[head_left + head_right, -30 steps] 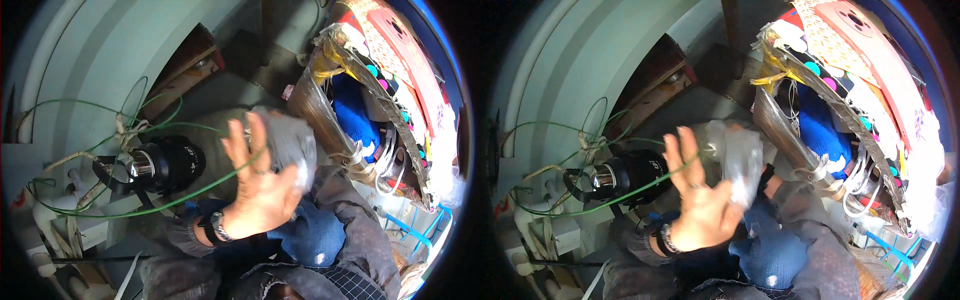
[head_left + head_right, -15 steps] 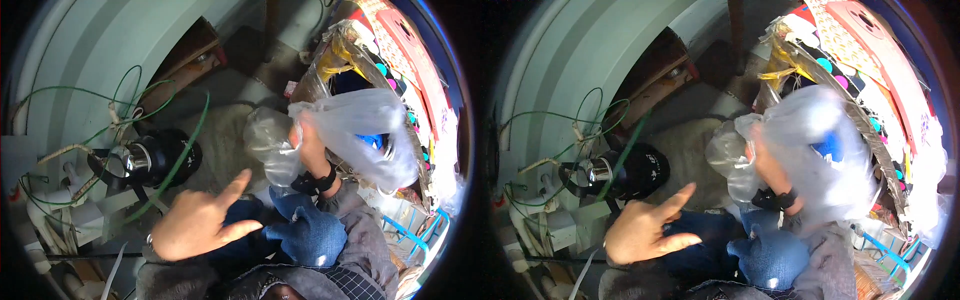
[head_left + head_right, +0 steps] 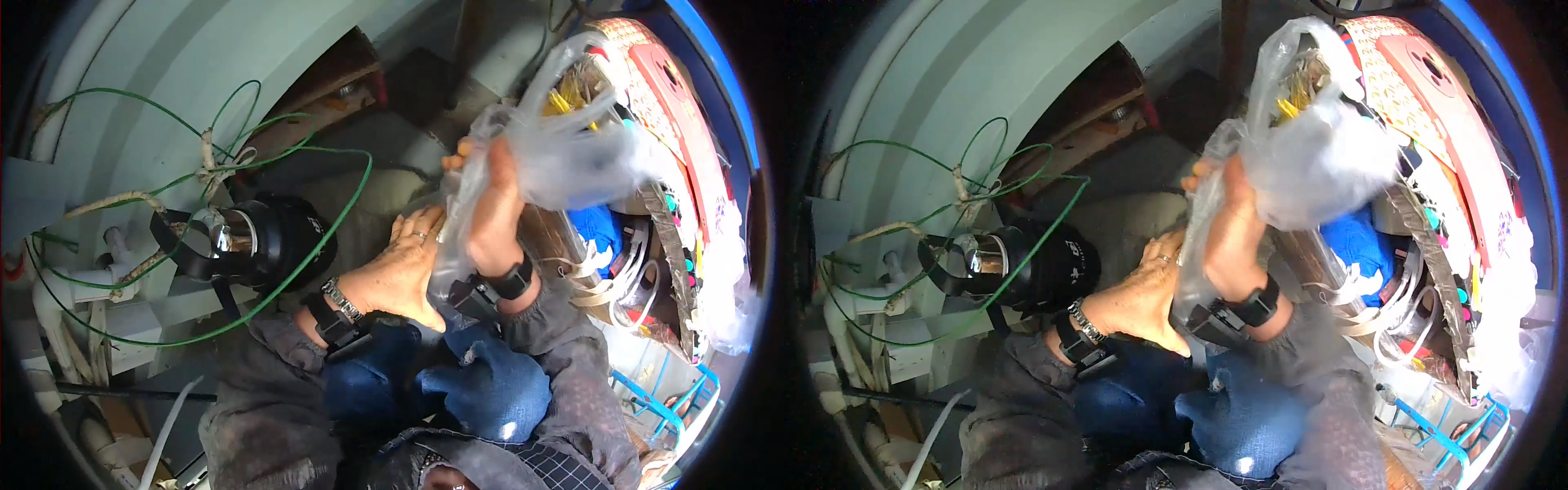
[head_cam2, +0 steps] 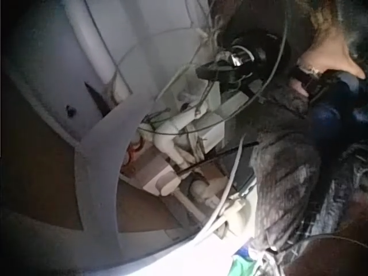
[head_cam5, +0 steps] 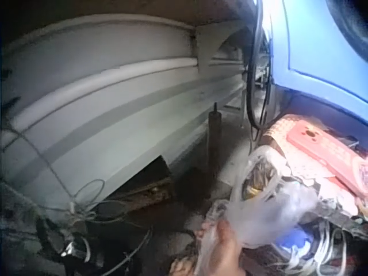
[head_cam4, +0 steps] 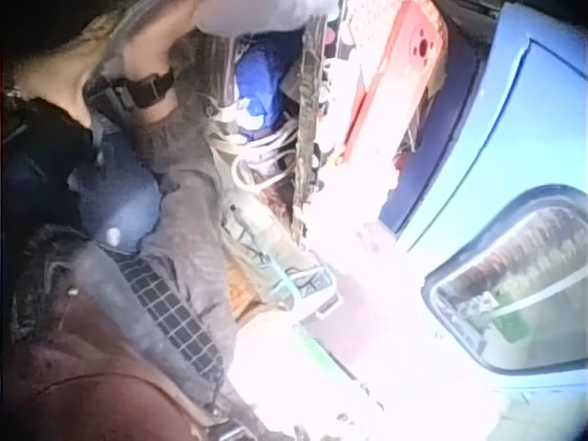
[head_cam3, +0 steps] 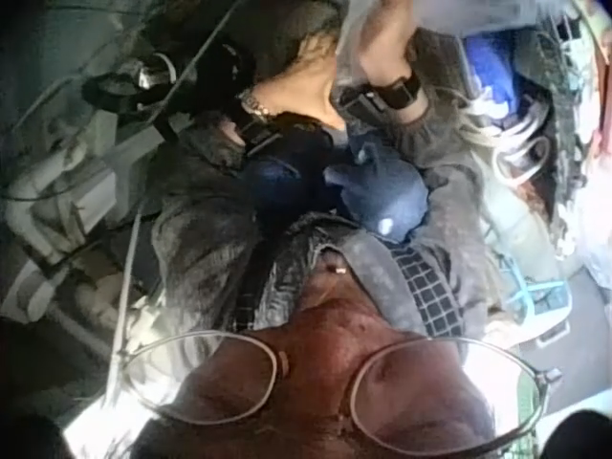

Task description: The recorder is tidying up a workshop area, collecting a power strip, extension cords, and small items from various benches and storing them in a plastic bag under a workbench.

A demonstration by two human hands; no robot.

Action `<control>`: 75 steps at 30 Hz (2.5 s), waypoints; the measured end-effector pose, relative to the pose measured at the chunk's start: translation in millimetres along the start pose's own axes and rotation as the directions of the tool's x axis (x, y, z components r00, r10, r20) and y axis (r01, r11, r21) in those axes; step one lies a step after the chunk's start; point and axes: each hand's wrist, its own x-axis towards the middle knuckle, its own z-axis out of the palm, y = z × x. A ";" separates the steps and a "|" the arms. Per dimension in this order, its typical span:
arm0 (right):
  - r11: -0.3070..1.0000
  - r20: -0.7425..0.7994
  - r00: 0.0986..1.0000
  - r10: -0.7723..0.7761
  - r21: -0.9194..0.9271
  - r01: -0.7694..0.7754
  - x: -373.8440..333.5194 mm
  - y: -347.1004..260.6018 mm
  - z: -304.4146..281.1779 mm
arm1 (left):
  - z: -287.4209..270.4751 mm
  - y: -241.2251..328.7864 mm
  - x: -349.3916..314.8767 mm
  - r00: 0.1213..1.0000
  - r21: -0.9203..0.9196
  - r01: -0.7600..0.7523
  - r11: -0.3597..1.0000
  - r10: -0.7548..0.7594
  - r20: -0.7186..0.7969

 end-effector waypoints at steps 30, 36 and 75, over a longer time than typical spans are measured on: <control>0.122 0.984 0.171 0.048 -0.176 0.977 -49.6 -47.0 -44.6 | -25.2 -65.2 7.8 0.800 -0.626 0.174 0.760 -0.480 -0.360; -0.358 0.960 0.278 0.005 -0.258 0.897 -23.2 -22.7 -42.2 | -13.7 -38.5 11.1 0.967 -0.247 -0.031 0.969 -0.033 -0.252; 0.239 0.859 0.483 0.172 -0.512 0.825 -35.0 16.8 -78.2 | -13.5 -42.6 -4.9 0.796 -0.463 0.559 0.688 -0.602 0.066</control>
